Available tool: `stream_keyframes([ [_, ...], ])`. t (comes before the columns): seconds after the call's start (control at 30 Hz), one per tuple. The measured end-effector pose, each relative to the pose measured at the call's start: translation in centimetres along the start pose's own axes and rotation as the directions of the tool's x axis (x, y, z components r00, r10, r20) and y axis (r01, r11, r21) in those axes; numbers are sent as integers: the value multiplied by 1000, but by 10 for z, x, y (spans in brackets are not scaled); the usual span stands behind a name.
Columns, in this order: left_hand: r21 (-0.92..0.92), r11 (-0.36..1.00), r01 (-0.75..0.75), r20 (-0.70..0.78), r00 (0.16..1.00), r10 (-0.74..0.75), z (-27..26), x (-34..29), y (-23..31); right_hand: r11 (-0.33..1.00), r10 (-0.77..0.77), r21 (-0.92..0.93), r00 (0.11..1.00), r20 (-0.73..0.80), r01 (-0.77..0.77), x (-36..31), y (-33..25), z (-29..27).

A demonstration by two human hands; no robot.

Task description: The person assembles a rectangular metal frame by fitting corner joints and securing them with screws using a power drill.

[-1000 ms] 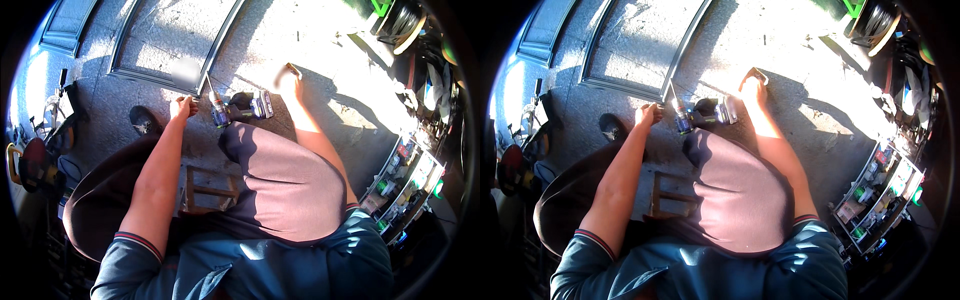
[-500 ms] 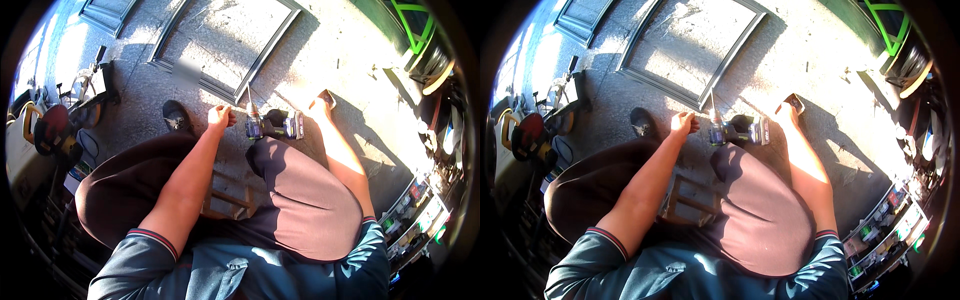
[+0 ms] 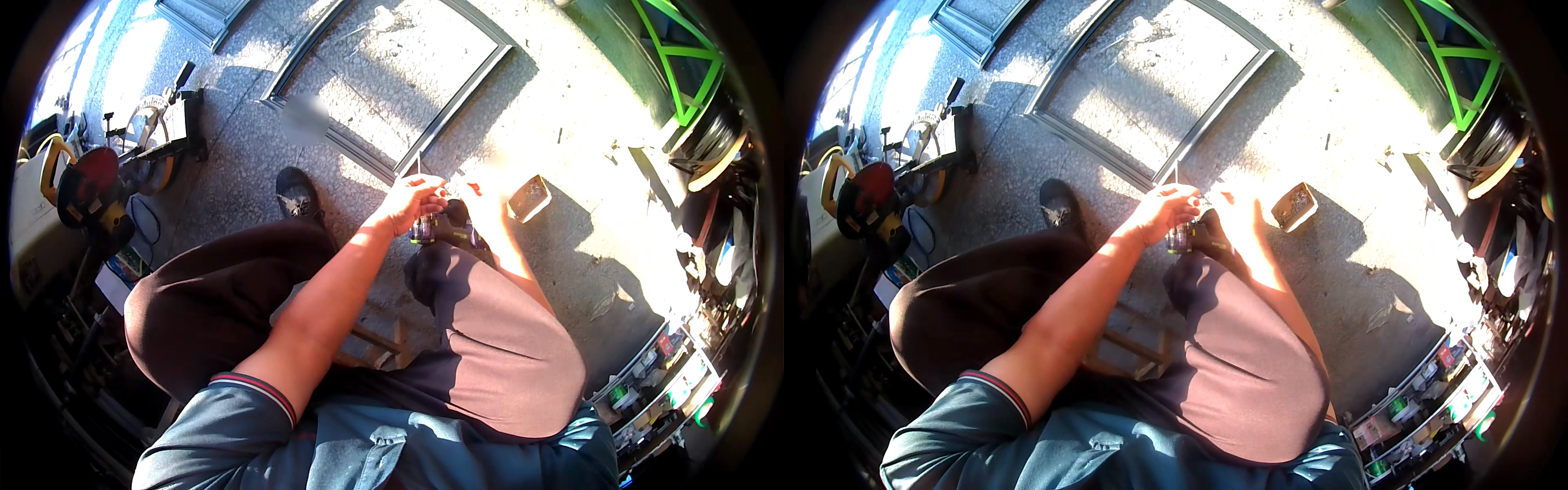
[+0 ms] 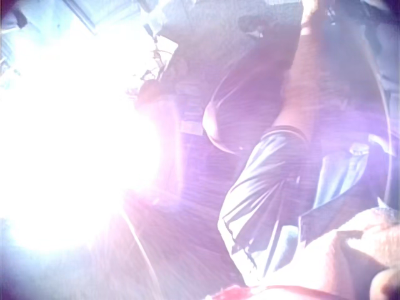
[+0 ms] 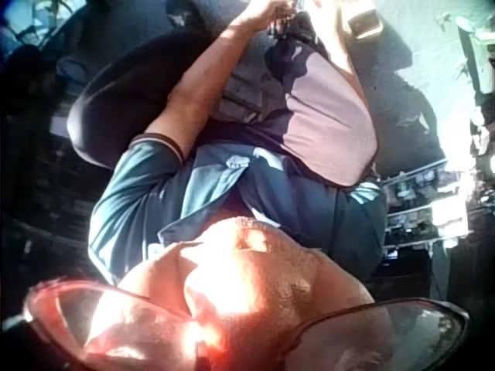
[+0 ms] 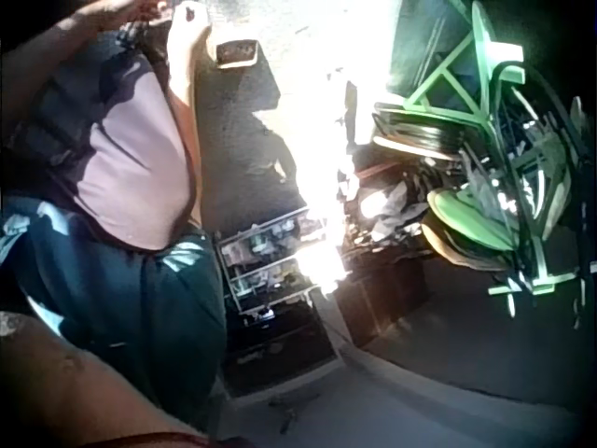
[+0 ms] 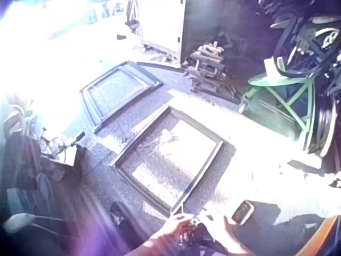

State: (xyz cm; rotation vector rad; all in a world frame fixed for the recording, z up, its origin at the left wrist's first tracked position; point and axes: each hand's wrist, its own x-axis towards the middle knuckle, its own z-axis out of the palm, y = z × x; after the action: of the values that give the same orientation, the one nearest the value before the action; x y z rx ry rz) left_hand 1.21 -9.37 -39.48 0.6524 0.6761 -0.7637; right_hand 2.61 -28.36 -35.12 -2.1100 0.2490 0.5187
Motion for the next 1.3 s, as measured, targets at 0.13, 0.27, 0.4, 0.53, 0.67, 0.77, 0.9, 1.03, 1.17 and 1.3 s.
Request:
stream_keyframes([
  [0.13, 0, 1000, -21, -17, 1000, 21, 3, 0, -5, 992, 27, 126, 998, 53, -34, 0, -17, 19],
  [0.27, -33, 999, -21, -69, 997, 19, -3, 1, -7, 997, -47, 56, 997, 54, 44, 6, -12, 29],
  [0.4, 81, 992, -100, -83, 991, 107, -6, 2, -7, 998, -67, 2, 993, 99, 67, 4, -23, 33],
  [0.53, 93, 979, -182, -179, 964, 197, -18, -1, -3, 998, -66, -17, 990, 122, 68, -3, -19, 37],
  [0.67, -39, 979, -200, -272, 945, 182, -59, 8, 2, 838, 21, -506, 913, 407, 207, -13, 13, 35],
  [0.77, -77, 976, -201, -349, 923, 163, -78, 4, 12, 781, 170, -584, 824, 541, 223, -24, 12, 37],
  [0.9, -143, 961, -235, -385, 908, 165, -105, 6, 14, 792, 246, -592, 811, 530, 146, -25, 4, 42],
  [1.03, -130, 965, -230, -348, 922, 173, -122, 8, 13, 825, 126, -539, 872, 473, 173, -28, 17, 43],
  [1.17, -193, 958, -211, -350, 927, 133, -115, 11, 12, 827, 81, -527, 887, 455, 196, -30, 44, 41],
  [1.3, -302, 927, -222, -353, 929, 108, -127, 14, 9, 926, 97, -375, 939, 330, 36, -52, -10, 31],
])
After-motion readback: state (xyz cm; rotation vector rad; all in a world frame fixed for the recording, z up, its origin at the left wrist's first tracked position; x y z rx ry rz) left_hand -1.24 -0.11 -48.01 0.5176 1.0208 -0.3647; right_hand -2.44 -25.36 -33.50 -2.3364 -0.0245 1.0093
